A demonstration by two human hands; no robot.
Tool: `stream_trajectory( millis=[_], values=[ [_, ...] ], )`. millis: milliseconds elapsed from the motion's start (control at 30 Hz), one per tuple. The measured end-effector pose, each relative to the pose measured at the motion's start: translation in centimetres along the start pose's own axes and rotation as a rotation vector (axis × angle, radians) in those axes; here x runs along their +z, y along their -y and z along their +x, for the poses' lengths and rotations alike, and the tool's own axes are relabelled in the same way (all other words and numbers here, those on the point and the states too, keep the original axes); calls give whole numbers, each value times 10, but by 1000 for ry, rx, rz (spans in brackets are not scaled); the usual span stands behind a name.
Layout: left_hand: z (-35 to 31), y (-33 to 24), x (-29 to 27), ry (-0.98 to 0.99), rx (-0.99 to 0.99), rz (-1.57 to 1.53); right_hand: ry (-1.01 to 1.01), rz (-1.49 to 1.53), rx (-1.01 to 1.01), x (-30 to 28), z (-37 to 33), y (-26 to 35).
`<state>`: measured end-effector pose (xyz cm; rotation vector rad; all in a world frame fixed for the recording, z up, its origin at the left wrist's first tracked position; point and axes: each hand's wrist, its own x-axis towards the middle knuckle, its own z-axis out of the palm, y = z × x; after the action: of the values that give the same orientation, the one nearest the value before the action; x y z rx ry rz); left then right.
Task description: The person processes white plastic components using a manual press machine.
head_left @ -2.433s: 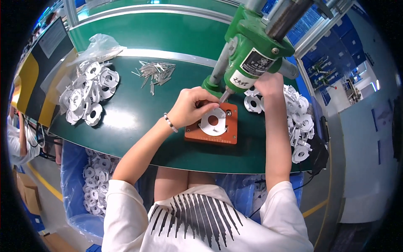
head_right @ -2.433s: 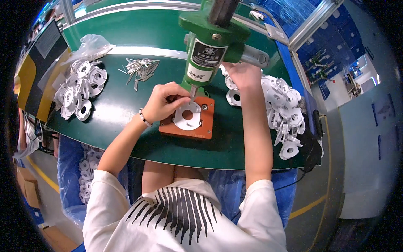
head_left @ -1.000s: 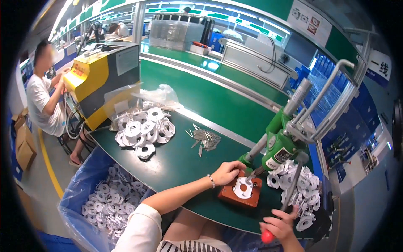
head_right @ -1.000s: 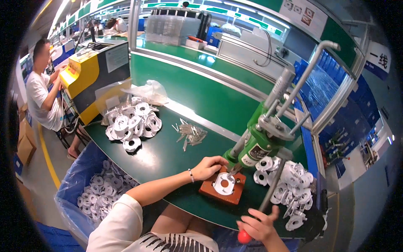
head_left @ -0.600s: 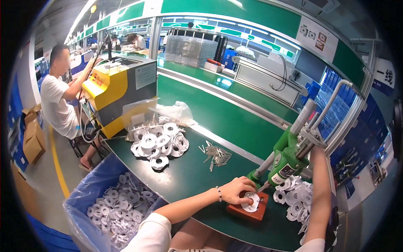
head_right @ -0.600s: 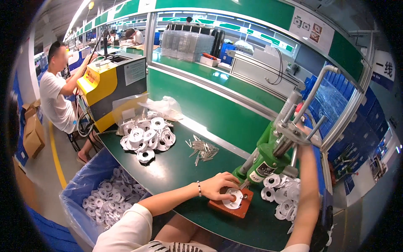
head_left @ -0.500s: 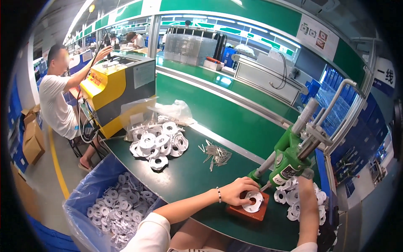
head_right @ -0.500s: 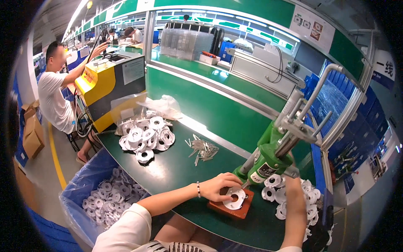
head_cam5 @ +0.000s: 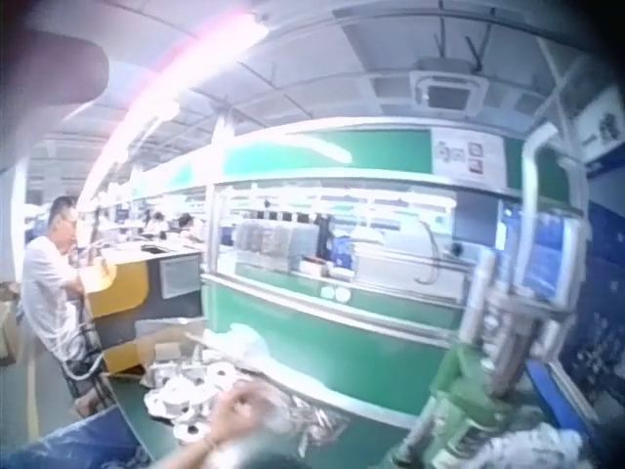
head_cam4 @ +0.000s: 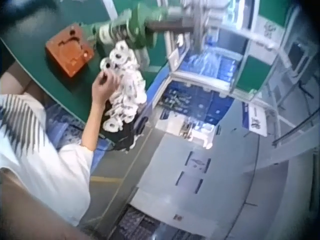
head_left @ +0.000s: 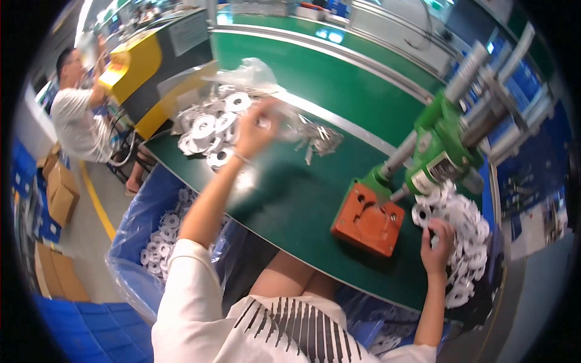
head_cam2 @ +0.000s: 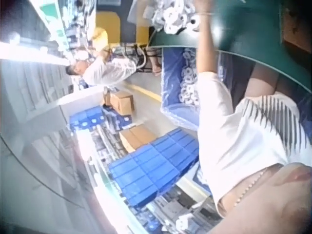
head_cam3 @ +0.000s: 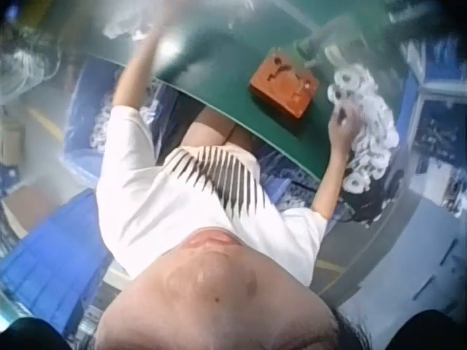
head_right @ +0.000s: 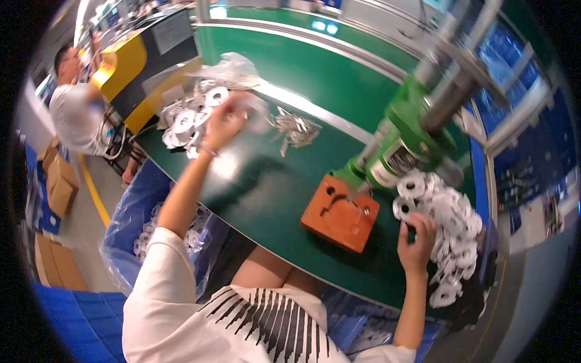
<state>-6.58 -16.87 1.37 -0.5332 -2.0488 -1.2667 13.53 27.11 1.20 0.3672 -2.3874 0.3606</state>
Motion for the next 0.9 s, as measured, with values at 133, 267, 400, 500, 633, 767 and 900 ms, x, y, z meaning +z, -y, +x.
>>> stream_trajectory(
  millis=[133,267,400,500,633,767,900],
  values=[
    [40,104,-100,-227,155,584,98,-195,1,11,-4,7],
    [53,155,-133,-64,-245,792,151,-263,98,31,-6,4],
    [44,120,-91,-184,88,1159,127,-276,97,46,-7,-6],
    [34,59,-27,-201,374,775,104,-242,116,52,-6,-15],
    [-2,-22,68,-65,400,364,-2,-153,71,50,-10,-20],
    [-33,-64,121,92,406,120,-157,-98,-88,31,-19,-1],
    [-50,-68,123,202,403,58,-177,-78,-180,8,-25,41]
  ],
)
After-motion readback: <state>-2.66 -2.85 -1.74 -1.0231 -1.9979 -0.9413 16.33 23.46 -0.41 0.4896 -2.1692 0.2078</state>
